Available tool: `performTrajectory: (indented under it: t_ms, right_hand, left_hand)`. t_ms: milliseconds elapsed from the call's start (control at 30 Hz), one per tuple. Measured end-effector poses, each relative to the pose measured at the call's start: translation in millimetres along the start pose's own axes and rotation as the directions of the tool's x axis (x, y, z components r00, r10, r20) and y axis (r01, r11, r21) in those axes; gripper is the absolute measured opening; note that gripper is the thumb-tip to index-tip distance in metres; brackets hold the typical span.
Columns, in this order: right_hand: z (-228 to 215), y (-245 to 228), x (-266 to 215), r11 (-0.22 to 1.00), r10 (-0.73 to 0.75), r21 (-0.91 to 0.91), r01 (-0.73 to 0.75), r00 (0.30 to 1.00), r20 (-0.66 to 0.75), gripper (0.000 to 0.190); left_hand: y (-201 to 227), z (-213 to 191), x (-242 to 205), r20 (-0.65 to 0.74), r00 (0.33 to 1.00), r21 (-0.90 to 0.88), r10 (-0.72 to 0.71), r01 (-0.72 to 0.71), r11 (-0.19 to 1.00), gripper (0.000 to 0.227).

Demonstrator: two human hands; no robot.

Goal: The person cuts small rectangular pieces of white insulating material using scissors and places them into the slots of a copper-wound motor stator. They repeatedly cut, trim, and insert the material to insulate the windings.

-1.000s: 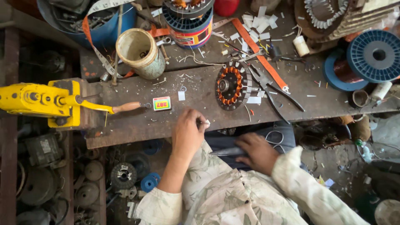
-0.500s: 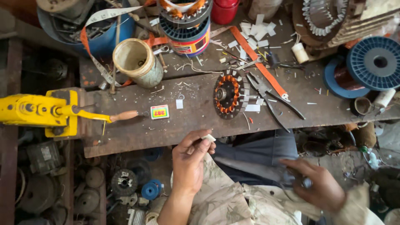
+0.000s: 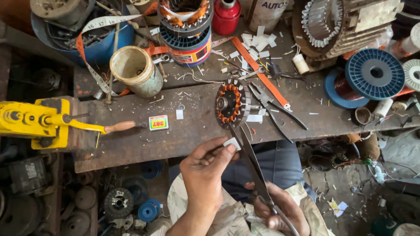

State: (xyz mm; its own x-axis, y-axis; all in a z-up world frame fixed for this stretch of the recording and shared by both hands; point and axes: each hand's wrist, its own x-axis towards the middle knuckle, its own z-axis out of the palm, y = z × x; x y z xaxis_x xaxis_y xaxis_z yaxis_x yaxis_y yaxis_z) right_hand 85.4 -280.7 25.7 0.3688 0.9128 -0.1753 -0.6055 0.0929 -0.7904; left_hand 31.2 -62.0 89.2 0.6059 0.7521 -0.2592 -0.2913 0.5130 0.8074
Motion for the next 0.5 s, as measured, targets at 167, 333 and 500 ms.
performTrajectory:
  t_ms: [167,333,500]
  right_hand:
    - [2.3,-2.0,-0.4,0.995,0.102,0.011,-0.101,0.994,-0.046,0.085]
    - [2.5,0.7,-6.5,0.995,0.1,0.017,-0.099,0.993,-0.065,0.082]
    - [0.1,-1.0,-6.7,0.996,0.072,-0.05,-0.076,0.995,-0.072,0.077]
  left_hand:
    - [-4.6,3.3,-4.7,-0.032,0.999,-0.001,0.0,0.0,1.0,0.024]
    - [-3.0,4.9,-6.8,-0.034,0.998,0.016,0.057,-0.057,0.998,0.024]
    - [-3.0,8.5,-8.6,-0.043,0.996,0.031,0.076,-0.075,0.997,0.024]
